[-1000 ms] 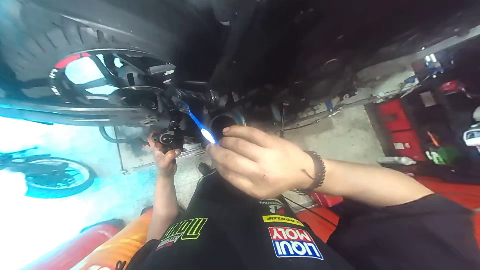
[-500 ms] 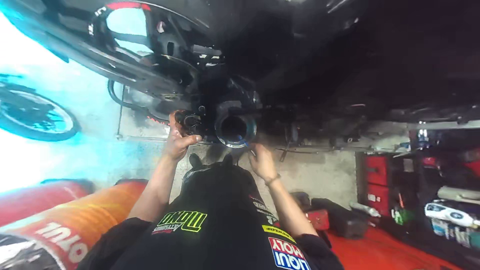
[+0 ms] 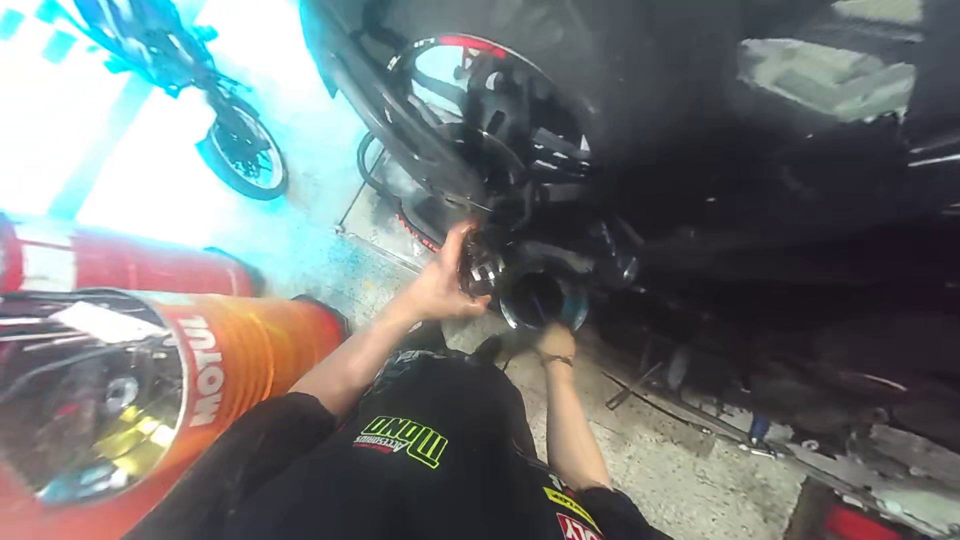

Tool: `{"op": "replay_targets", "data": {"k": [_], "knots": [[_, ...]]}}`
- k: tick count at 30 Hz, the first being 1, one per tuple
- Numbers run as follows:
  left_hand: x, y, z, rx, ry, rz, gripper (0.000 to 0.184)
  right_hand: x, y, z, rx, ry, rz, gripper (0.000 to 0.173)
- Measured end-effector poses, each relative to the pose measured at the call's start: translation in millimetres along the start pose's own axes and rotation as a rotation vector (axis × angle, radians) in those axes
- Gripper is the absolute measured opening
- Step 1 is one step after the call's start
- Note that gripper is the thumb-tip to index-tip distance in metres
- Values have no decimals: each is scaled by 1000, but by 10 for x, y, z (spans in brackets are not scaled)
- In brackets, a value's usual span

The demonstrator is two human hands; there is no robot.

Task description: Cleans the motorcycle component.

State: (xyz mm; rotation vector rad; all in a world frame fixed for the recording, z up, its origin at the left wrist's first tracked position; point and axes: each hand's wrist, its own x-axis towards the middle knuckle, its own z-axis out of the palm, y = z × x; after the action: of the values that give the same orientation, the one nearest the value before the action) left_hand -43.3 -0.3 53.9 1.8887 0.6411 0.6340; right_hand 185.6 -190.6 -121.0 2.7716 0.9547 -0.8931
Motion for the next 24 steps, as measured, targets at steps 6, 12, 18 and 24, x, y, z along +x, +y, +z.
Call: {"op": "replay_targets", "data": {"k": [6, 12, 18, 24], "knots": [[177, -395, -298, 76, -102, 170, 102, -817, 116, -595, 399, 360, -294, 35], [458, -642, -608, 98, -254, 361, 86, -1379, -1201, -1432, 161, 634, -408, 32], [711, -815, -861, 159, -430, 404, 88, -1341, -1967, -1642, -178, 597, -309, 30], [858, -1030, -895, 18, -449, 479, 90, -1208, -2012, -1649, -130, 588, -149, 39]]}}
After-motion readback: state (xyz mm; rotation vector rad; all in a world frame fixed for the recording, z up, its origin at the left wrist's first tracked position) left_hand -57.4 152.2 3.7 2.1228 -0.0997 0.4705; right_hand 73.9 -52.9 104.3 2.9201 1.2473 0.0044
